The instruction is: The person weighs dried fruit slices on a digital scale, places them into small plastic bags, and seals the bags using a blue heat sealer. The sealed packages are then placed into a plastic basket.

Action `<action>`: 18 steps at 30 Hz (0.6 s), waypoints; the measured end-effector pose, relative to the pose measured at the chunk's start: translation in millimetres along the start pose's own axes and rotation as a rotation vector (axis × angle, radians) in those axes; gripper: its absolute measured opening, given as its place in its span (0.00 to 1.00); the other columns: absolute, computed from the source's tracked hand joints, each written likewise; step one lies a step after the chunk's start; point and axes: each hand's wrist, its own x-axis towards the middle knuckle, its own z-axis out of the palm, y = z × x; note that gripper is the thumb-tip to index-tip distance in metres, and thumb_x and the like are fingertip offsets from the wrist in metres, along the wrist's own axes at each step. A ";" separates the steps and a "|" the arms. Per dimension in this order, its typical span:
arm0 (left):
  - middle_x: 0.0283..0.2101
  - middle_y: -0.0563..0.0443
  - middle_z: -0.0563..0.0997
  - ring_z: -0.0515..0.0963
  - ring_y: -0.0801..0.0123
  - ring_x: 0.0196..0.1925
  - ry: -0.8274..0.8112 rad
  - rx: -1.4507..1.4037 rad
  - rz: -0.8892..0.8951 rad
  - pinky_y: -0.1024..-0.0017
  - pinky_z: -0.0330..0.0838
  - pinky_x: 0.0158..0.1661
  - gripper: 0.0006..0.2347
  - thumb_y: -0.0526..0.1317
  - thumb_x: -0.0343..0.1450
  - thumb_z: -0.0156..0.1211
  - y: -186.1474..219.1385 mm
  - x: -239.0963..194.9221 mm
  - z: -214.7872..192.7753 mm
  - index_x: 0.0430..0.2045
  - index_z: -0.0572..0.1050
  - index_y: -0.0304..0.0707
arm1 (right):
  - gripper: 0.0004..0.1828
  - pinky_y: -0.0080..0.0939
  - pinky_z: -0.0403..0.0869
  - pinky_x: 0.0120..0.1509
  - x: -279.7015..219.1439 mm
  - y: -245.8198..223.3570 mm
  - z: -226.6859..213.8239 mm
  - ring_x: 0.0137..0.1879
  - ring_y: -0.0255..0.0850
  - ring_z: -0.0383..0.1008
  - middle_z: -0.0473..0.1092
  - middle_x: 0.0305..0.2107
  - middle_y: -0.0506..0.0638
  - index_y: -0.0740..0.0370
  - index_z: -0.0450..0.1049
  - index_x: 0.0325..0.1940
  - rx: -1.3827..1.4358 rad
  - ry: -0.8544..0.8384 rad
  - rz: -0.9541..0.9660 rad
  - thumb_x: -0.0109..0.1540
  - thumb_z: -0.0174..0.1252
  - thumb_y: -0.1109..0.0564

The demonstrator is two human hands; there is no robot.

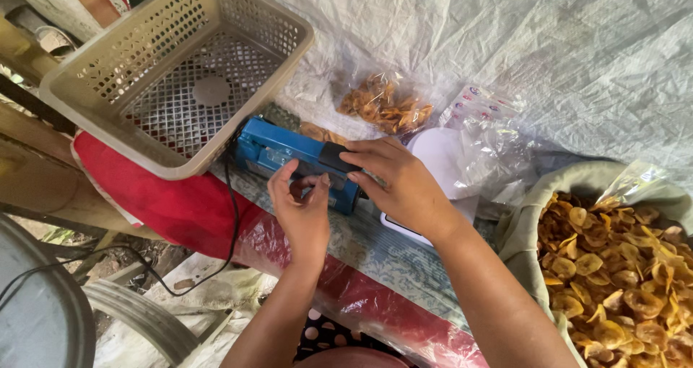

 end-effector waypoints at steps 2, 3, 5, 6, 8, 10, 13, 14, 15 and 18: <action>0.55 0.48 0.64 0.76 0.72 0.44 0.003 -0.010 -0.015 0.79 0.78 0.42 0.21 0.23 0.69 0.65 0.6 0.3 0.2 0.55 0.67 0.27 | 0.18 0.47 0.74 0.60 -3.0 1.5 2.5 0.59 0.52 0.73 0.75 0.53 0.54 0.59 0.78 0.56 0.006 -0.007 0.019 0.61 0.65 0.59; 0.55 0.48 0.64 0.76 0.71 0.44 0.006 -0.015 -0.023 0.79 0.78 0.42 0.21 0.22 0.69 0.65 0.8 0.1 0.2 0.56 0.67 0.27 | 0.18 0.47 0.74 0.61 -4.4 2.6 3.9 0.59 0.52 0.73 0.75 0.54 0.54 0.59 0.78 0.57 0.001 -0.004 0.013 0.61 0.65 0.59; 0.55 0.48 0.64 0.76 0.72 0.44 0.017 -0.013 -0.035 0.79 0.78 0.42 0.21 0.22 0.68 0.65 0.7 0.3 0.2 0.55 0.66 0.27 | 0.18 0.48 0.73 0.62 -5.9 5.1 6.5 0.59 0.52 0.73 0.75 0.54 0.54 0.60 0.78 0.57 -0.010 0.004 0.003 0.62 0.65 0.59; 0.55 0.48 0.64 0.76 0.72 0.44 0.021 -0.013 -0.040 0.79 0.77 0.42 0.21 0.22 0.68 0.65 0.1 0.7 0.4 0.55 0.66 0.27 | 0.18 0.48 0.73 0.62 -6.1 6.3 7.7 0.59 0.52 0.73 0.75 0.55 0.54 0.60 0.78 0.57 -0.007 0.004 0.005 0.62 0.65 0.59; 0.54 0.47 0.63 0.77 0.71 0.45 0.009 -0.017 -0.028 0.79 0.78 0.42 0.21 0.22 0.68 0.64 -2.5 0.4 -0.1 0.55 0.66 0.27 | 0.19 0.48 0.73 0.62 -8.7 7.7 9.2 0.59 0.52 0.74 0.74 0.55 0.54 0.60 0.78 0.57 -0.002 0.001 0.016 0.62 0.65 0.59; 0.54 0.46 0.65 0.77 0.71 0.45 0.010 -0.046 -0.046 0.79 0.77 0.42 0.22 0.22 0.69 0.64 -5.8 1.8 -0.1 0.56 0.64 0.27 | 0.18 0.48 0.73 0.62 -9.8 7.8 10.5 0.59 0.52 0.74 0.74 0.55 0.54 0.60 0.78 0.57 -0.007 0.004 0.018 0.62 0.65 0.59; 0.53 0.44 0.68 0.76 0.71 0.45 0.033 -0.115 -0.075 0.79 0.76 0.43 0.25 0.23 0.68 0.64 -8.3 1.1 -0.5 0.58 0.60 0.30 | 0.18 0.48 0.73 0.62 -10.9 7.7 12.2 0.58 0.52 0.74 0.75 0.55 0.54 0.61 0.78 0.56 0.004 0.013 0.017 0.62 0.65 0.59; 0.53 0.45 0.67 0.75 0.72 0.45 0.042 -0.132 -0.050 0.78 0.76 0.43 0.27 0.23 0.68 0.64 -8.2 -0.2 -0.9 0.59 0.58 0.31 | 0.17 0.48 0.73 0.62 -11.4 8.0 12.9 0.58 0.52 0.74 0.75 0.55 0.54 0.61 0.78 0.55 0.010 0.018 0.016 0.61 0.65 0.60; 0.54 0.45 0.65 0.74 0.72 0.45 0.051 -0.150 -0.024 0.77 0.76 0.44 0.28 0.23 0.67 0.64 -7.9 -0.5 -1.0 0.59 0.56 0.32 | 0.17 0.48 0.73 0.62 -11.9 8.2 14.3 0.58 0.52 0.74 0.75 0.55 0.54 0.62 0.78 0.55 0.015 0.034 0.009 0.62 0.64 0.60; 0.49 0.46 0.70 0.78 0.70 0.43 0.069 -0.369 -0.125 0.71 0.82 0.46 0.22 0.31 0.72 0.61 -6.6 -3.4 -5.3 0.56 0.57 0.37 | 0.16 0.48 0.73 0.63 -13.9 9.4 19.6 0.58 0.51 0.75 0.75 0.55 0.54 0.62 0.78 0.54 0.009 0.073 -0.010 0.61 0.65 0.60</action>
